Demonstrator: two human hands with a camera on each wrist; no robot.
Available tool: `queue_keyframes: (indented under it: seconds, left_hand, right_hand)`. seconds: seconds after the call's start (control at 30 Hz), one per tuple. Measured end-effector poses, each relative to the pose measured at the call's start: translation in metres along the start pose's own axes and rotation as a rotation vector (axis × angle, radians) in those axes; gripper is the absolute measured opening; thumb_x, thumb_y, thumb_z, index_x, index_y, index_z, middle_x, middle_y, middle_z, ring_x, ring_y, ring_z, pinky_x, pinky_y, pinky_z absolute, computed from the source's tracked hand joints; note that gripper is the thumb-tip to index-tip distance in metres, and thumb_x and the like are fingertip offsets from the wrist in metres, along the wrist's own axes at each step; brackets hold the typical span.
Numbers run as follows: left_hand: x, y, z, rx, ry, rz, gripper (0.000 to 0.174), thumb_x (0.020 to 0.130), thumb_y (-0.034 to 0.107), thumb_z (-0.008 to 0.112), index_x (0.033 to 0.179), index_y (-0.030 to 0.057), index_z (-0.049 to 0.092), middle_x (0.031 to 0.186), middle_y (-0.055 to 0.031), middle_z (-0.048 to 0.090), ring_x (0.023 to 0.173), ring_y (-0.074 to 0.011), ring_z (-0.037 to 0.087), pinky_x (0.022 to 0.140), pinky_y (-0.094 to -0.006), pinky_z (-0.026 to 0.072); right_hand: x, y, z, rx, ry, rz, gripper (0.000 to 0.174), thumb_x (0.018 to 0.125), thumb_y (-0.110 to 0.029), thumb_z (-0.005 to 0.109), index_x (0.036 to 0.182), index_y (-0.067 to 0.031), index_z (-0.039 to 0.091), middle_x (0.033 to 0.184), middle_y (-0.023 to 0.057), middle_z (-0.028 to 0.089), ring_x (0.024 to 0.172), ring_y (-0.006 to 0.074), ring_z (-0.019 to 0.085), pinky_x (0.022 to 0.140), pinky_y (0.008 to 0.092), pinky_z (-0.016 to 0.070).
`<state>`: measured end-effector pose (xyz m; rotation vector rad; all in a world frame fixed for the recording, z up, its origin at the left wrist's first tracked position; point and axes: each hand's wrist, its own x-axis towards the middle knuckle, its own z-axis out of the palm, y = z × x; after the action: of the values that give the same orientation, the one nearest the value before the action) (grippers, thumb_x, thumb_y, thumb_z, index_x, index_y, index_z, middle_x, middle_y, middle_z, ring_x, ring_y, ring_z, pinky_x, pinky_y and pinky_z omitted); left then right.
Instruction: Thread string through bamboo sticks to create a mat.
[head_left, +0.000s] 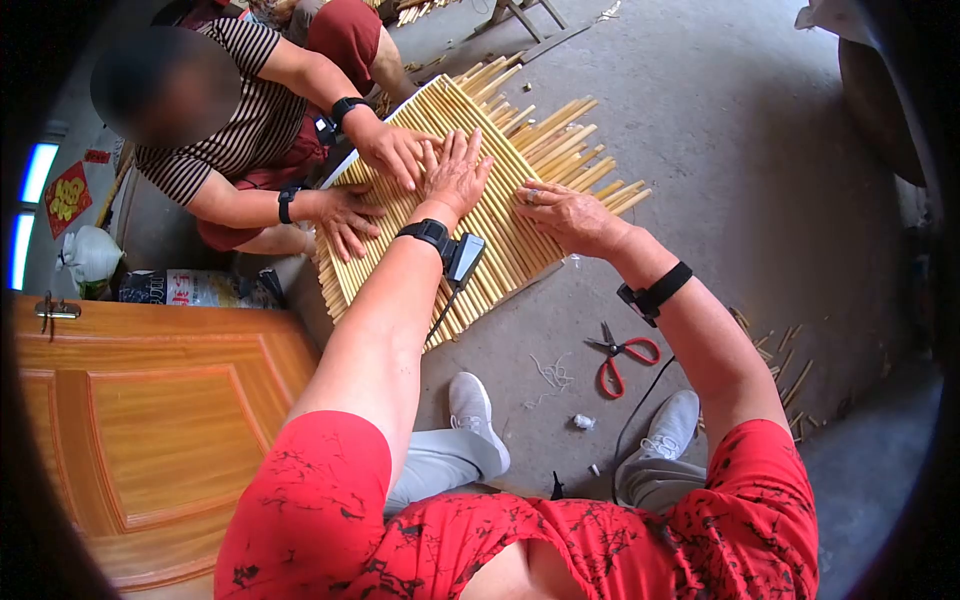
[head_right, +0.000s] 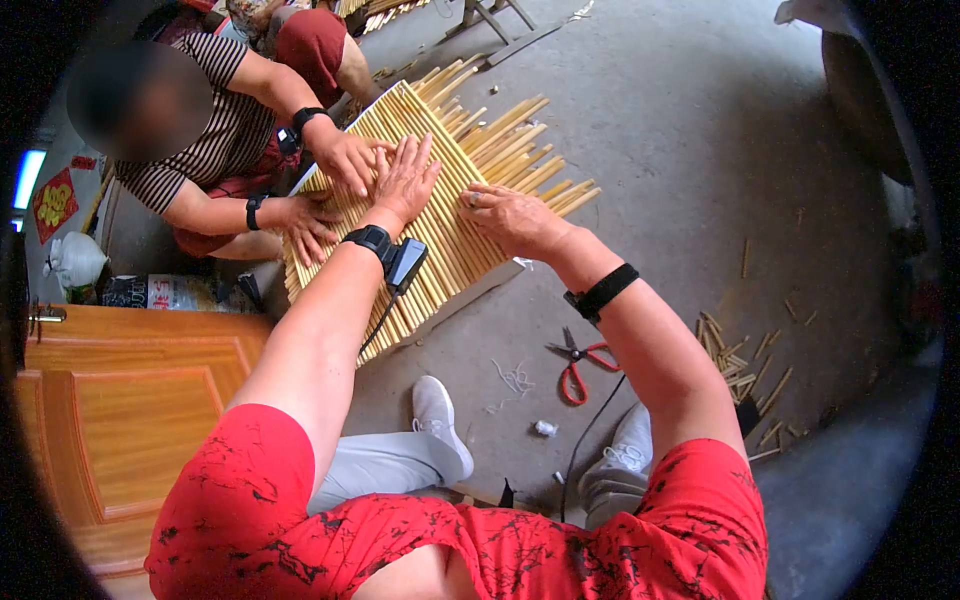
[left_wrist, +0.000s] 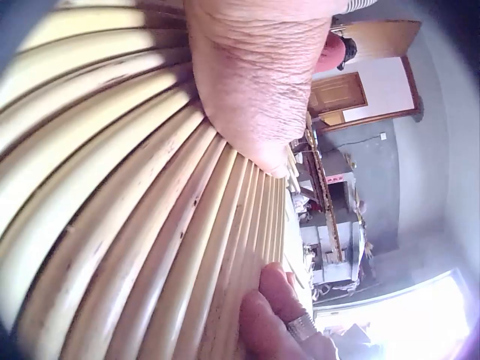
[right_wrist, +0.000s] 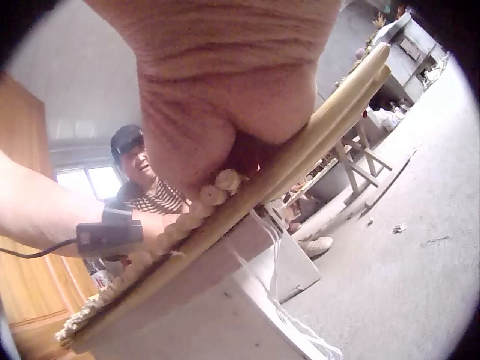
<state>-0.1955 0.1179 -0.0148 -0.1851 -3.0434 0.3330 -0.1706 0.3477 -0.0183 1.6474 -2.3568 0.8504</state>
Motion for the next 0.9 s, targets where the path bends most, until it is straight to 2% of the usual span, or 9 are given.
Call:
queue_keyframes:
  seconds: [0.07,0.23,0.33,0.4,0.67,0.73,0.8,0.83,0.9]
  left_hand:
    - [0.000,-0.001,0.009,-0.167,0.084,-0.032,0.056,0.091,0.042,0.029,0.138,0.0128,0.021,0.141,-0.0142,0.022,0.132,-0.0284,0.017,0.103,-0.0505,0.0122]
    - [-0.001,-0.002,0.012,-0.213,0.071,-0.041,0.056,0.091,0.044,0.028,0.139,0.0154,0.020,0.142,-0.0140,0.021,0.132,-0.0289,0.016,0.104,-0.0505,0.0112]
    - [-0.001,-0.003,0.012,-0.212,0.086,-0.044,0.056,0.091,0.044,0.029,0.139,0.0164,0.020,0.142,-0.0137,0.021,0.132,-0.0284,0.016,0.104,-0.0506,0.0115]
    - [-0.002,-0.002,0.010,-0.213,0.090,-0.046,0.056,0.091,0.044,0.029,0.139,0.0169,0.021,0.142,-0.0136,0.021,0.132,-0.0280,0.017,0.103,-0.0507,0.0122]
    - [-0.002,-0.003,0.008,-0.281,0.065,-0.070,0.058,0.090,0.047,0.030,0.139,0.0180,0.019,0.143,-0.0134,0.019,0.133,-0.0278,0.015,0.104,-0.0502,0.0112]
    - [0.000,-0.010,0.009,-0.346,-0.004,-0.052,0.060,0.090,0.048,0.030,0.140,0.0171,0.019,0.144,-0.0128,0.017,0.134,-0.0280,0.013,0.104,-0.0505,0.0100]
    - [0.001,-0.024,0.009,-0.578,0.068,0.046,0.060,0.090,0.046,0.034,0.138,0.0126,0.023,0.143,-0.0148,0.018,0.134,-0.0295,0.011,0.105,-0.0463,0.0106]
    - [-0.001,-0.031,0.009,-0.783,0.109,0.086,0.059,0.090,0.044,0.039,0.136,0.0091,0.029,0.141,-0.0178,0.022,0.132,-0.0316,0.015,0.106,-0.0407,0.0125]
    - [-0.018,-0.031,-0.003,-0.753,0.151,0.145,0.054,0.090,0.036,0.044,0.133,0.0066,0.033,0.139,-0.0194,0.026,0.131,-0.0325,0.017,0.106,-0.0368,0.0166]
  right_hand:
    - [0.001,-0.003,-0.005,-0.036,-0.004,-0.031,0.040,0.077,-0.010,0.057,0.116,-0.0027,0.052,0.124,0.0112,0.047,0.123,0.0257,0.036,0.105,0.0333,0.0301]
    - [0.001,-0.002,-0.005,0.000,-0.014,-0.001,0.039,0.078,-0.009,0.057,0.116,-0.0037,0.052,0.124,0.0112,0.048,0.123,0.0257,0.036,0.105,0.0335,0.0304]
    - [0.002,-0.003,-0.008,-0.040,-0.019,-0.063,0.037,0.079,-0.009,0.056,0.116,-0.0040,0.052,0.122,0.0112,0.049,0.122,0.0261,0.038,0.104,0.0344,0.0312]
    - [0.003,0.000,-0.003,0.047,0.100,-0.080,0.031,0.078,-0.013,0.053,0.107,-0.0038,0.057,0.115,0.0118,0.053,0.114,0.0268,0.046,0.102,0.0343,0.0330]
    - [-0.001,0.002,0.000,0.042,0.064,-0.026,0.030,0.079,-0.015,0.054,0.108,-0.0126,0.059,0.117,0.0090,0.052,0.116,0.0283,0.044,0.096,0.0353,0.0388]
    - [0.000,0.001,-0.001,0.032,0.057,-0.026,0.030,0.079,-0.016,0.054,0.109,-0.0134,0.059,0.118,0.0084,0.052,0.116,0.0283,0.044,0.095,0.0351,0.0394]
    - [0.000,0.000,-0.002,0.013,0.035,-0.017,0.030,0.080,-0.018,0.053,0.109,-0.0136,0.059,0.118,0.0080,0.052,0.117,0.0280,0.044,0.095,0.0350,0.0397]
    - [0.000,0.001,-0.002,0.013,0.035,-0.022,0.030,0.080,-0.018,0.053,0.109,-0.0136,0.059,0.118,0.0080,0.052,0.117,0.0280,0.044,0.095,0.0350,0.0397]
    - [0.001,0.002,-0.001,-0.003,0.031,-0.042,0.029,0.080,-0.019,0.054,0.108,-0.0143,0.059,0.118,0.0073,0.052,0.117,0.0278,0.044,0.094,0.0348,0.0399]
